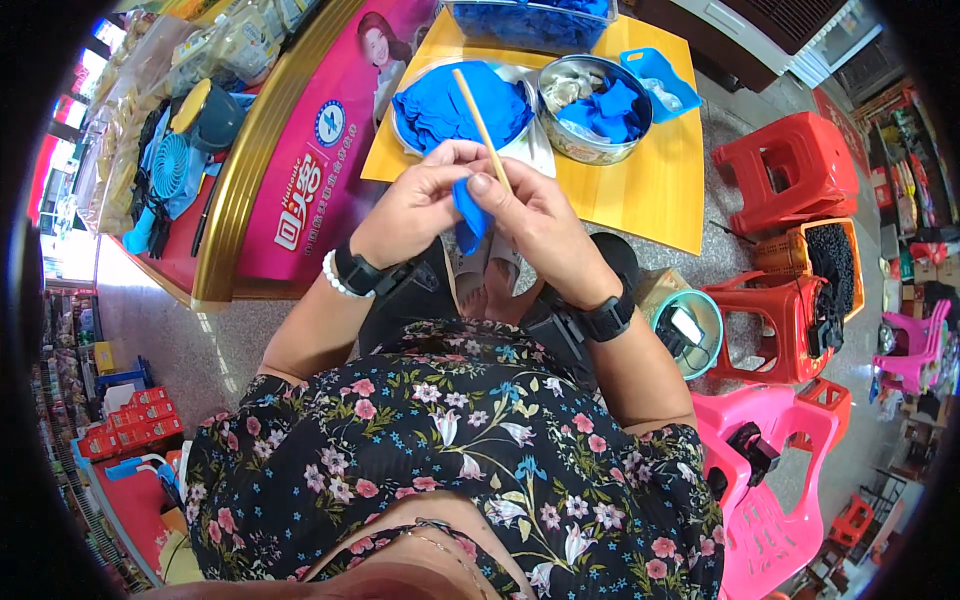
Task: Use a wooden stick to shape and fold pieces of blue fabric.
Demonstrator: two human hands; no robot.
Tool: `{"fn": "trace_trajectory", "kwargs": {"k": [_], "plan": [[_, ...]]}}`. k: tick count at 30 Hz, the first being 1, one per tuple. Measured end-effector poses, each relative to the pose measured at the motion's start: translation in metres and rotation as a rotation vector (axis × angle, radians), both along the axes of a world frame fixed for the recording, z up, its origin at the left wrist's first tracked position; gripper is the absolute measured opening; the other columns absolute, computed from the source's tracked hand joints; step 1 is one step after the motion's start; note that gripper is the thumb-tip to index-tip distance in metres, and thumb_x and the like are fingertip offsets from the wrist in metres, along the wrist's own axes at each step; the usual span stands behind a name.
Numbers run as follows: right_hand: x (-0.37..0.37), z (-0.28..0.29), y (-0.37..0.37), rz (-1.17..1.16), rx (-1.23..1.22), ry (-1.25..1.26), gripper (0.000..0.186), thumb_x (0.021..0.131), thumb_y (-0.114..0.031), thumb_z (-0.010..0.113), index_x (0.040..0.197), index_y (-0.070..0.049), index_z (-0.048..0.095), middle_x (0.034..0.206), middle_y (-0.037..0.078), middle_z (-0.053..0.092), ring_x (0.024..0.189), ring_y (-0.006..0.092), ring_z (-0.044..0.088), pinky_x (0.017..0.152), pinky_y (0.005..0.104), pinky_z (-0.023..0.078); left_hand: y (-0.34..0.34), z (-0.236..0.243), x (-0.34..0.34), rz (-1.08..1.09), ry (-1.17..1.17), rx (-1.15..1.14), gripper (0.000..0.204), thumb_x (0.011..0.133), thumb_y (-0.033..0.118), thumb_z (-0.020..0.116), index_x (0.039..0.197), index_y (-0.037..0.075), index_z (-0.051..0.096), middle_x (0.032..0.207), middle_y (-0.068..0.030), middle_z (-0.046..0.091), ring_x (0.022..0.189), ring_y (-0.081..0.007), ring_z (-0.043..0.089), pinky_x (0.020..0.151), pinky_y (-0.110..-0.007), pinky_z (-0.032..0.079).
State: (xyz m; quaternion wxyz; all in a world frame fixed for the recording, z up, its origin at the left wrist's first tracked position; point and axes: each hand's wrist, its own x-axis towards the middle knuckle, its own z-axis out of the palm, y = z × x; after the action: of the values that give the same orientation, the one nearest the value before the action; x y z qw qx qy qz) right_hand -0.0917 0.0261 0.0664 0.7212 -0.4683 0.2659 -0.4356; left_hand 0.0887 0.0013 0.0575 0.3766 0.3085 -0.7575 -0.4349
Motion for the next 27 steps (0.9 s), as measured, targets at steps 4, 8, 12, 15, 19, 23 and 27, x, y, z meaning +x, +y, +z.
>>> {"fn": "trace_trajectory", "kwargs": {"k": [4, 8, 12, 15, 19, 23, 27], "plan": [[0.001, -0.002, 0.001, 0.031, 0.097, -0.018, 0.023, 0.091, -0.022, 0.059, 0.107, -0.005, 0.059, 0.088, -0.004, 0.057, 0.072, 0.0014, 0.048, 0.059, 0.0158, 0.037, 0.004, 0.005, 0.007, 0.0, -0.073, -0.028, 0.014, 0.076, 0.005, 0.065, 0.089, 0.002, 0.06, 0.108, -0.0056, 0.05, 0.105, -0.0171, 0.049, 0.093, -0.031, 0.039], [-0.003, -0.016, -0.002, 0.019, 0.061, 0.036, 0.019, 0.09, -0.019, 0.059, 0.103, -0.005, 0.059, 0.081, -0.006, 0.056, 0.063, 0.0, 0.045, 0.053, 0.0157, 0.034, 0.001, 0.001, 0.012, 0.04, -0.084, -0.012, 0.018, 0.075, 0.003, 0.066, 0.087, 0.006, 0.053, 0.104, -0.0049, 0.05, 0.094, -0.014, 0.053, 0.085, -0.026, 0.043], [0.003, -0.015, -0.001, -0.332, -0.003, -0.071, 0.012, 0.089, -0.014, 0.061, 0.097, -0.005, 0.059, 0.076, -0.005, 0.055, 0.057, -0.0003, 0.042, 0.049, 0.0159, 0.032, 0.014, 0.011, 0.006, 0.195, 0.403, 0.69, 0.04, 0.084, 0.016, 0.067, 0.117, 0.006, 0.047, 0.095, -0.0042, 0.056, 0.07, -0.0116, 0.058, 0.066, -0.023, 0.051], [0.008, -0.017, -0.003, -0.478, 0.001, -0.158, 0.009, 0.088, -0.011, 0.063, 0.093, -0.005, 0.058, 0.078, -0.004, 0.057, 0.06, 0.0012, 0.044, 0.051, 0.0169, 0.034, 0.024, -0.017, 0.003, 0.036, 0.623, 0.92, 0.036, 0.09, 0.024, 0.061, 0.12, 0.008, 0.05, 0.099, -0.003, 0.059, 0.077, -0.0127, 0.059, 0.07, -0.028, 0.052], [0.019, -0.019, -0.003, -0.436, -0.156, -0.064, 0.01, 0.088, -0.009, 0.063, 0.095, -0.004, 0.057, 0.082, -0.003, 0.056, 0.07, 0.0029, 0.047, 0.061, 0.0172, 0.038, 0.021, -0.009, -0.007, 0.084, 0.785, 0.927, 0.028, 0.093, 0.027, 0.056, 0.117, 0.014, 0.054, 0.103, 0.0008, 0.062, 0.086, -0.0119, 0.06, 0.076, -0.031, 0.051], [0.013, -0.013, 0.004, -0.345, -0.257, 0.107, 0.016, 0.094, -0.013, 0.054, 0.105, -0.002, 0.055, 0.084, -0.003, 0.051, 0.071, 0.004, 0.046, 0.063, 0.0183, 0.037, 0.003, -0.001, 0.01, 0.183, 0.953, 0.822, 0.026, 0.094, 0.029, 0.053, 0.116, 0.015, 0.052, 0.102, -0.0003, 0.062, 0.092, -0.0141, 0.06, 0.08, -0.034, 0.049], [0.0, -0.015, 0.01, -0.244, -0.308, 0.387, 0.021, 0.096, -0.013, 0.047, 0.11, -0.001, 0.057, 0.083, 0.002, 0.054, 0.072, 0.0095, 0.049, 0.066, 0.0223, 0.04, -0.003, 0.008, 0.018, 0.184, 1.04, 0.784, 0.025, 0.096, 0.031, 0.049, 0.113, 0.014, 0.05, 0.097, -0.0033, 0.063, 0.09, -0.0181, 0.06, 0.079, -0.036, 0.048]]}}
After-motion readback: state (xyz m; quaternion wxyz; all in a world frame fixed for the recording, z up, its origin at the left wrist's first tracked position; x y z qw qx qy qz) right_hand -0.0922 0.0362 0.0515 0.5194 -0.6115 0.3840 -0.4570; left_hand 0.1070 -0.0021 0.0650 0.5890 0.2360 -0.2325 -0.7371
